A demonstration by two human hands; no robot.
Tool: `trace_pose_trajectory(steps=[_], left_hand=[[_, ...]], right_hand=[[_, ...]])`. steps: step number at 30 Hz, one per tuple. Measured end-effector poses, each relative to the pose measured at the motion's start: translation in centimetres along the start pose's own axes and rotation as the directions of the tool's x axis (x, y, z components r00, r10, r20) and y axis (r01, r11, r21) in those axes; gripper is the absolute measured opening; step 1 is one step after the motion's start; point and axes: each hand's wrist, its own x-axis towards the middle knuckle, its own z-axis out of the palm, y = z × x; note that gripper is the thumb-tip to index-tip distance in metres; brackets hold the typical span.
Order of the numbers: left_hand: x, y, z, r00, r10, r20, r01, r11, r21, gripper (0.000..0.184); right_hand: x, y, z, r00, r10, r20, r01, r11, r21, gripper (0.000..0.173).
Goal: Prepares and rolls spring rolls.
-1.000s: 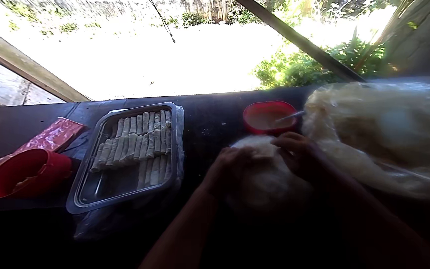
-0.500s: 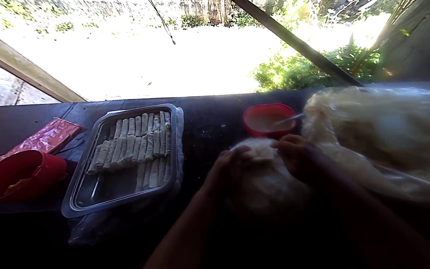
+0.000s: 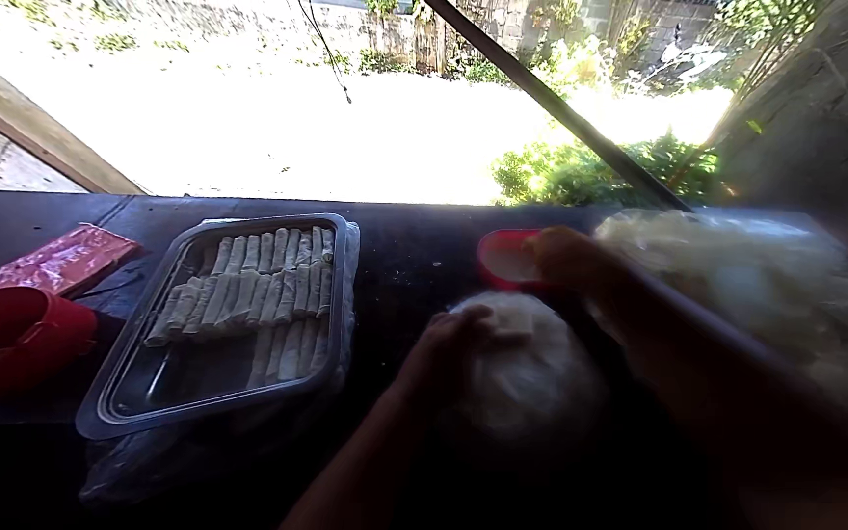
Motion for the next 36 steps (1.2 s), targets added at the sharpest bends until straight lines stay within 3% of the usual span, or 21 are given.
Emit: trace_pose_trajectory(steps=[4,10,14,20,24,27,33,36], left_hand=[[0.0,0.0,0.0,1.0,-0.024,0.002,0.024,0.999,-0.023,0.029],[0.1,0.1,0.0,1.0,-0.022,-0.014,0.022,0.999,-0.025,0.027],[0.0,-0.2,0.4,1.0,-0.002,-0.019,0.001,0.999,-0.036,0.027],[0.0,-0.3,0.6,0.999,0.002,-0.038,-0.004,0.999,-0.039,0.029],[-0.3,-0.2,0.6,0.997,-0.018,-0.074,0.014,0.999,-0.049,0.037],[-0.6,-0.2,0.7,0.992,-0.057,-0.112,0.048,0.996,-0.077,0.043],[-0.6,-0.1,0.5,0.993,-0.052,-0.103,0.048,0.998,-0.036,0.038],[-0.5,0.0,0.4,0.993,-0.069,-0.095,0.067,0.997,-0.026,0.037]], right_hand=[[4.7,-0.1,3.6,0.993,0.05,0.11,-0.049,0.999,-0.01,0.04],[4.5,0.2,2.8,0.973,-0.03,0.228,0.029,1.0,0.01,0.025],[3.2,1.8,2.6,0.968,0.0,0.251,-0.059,0.972,0.228,0.022],[1.4,3.8,1.9,0.987,0.06,0.15,-0.144,0.746,0.65,0.018],[0.5,4.5,2.1,0.992,0.095,0.081,-0.12,0.56,0.82,0.015],[-1.2,3.7,1.9,0.998,0.066,0.017,-0.047,0.493,0.869,0.016],[-3.8,-0.1,1.0,0.994,-0.107,0.007,0.045,0.469,0.882,0.017],[-4.0,-2.1,2.1,0.981,-0.184,-0.058,0.163,0.625,0.763,0.021]])
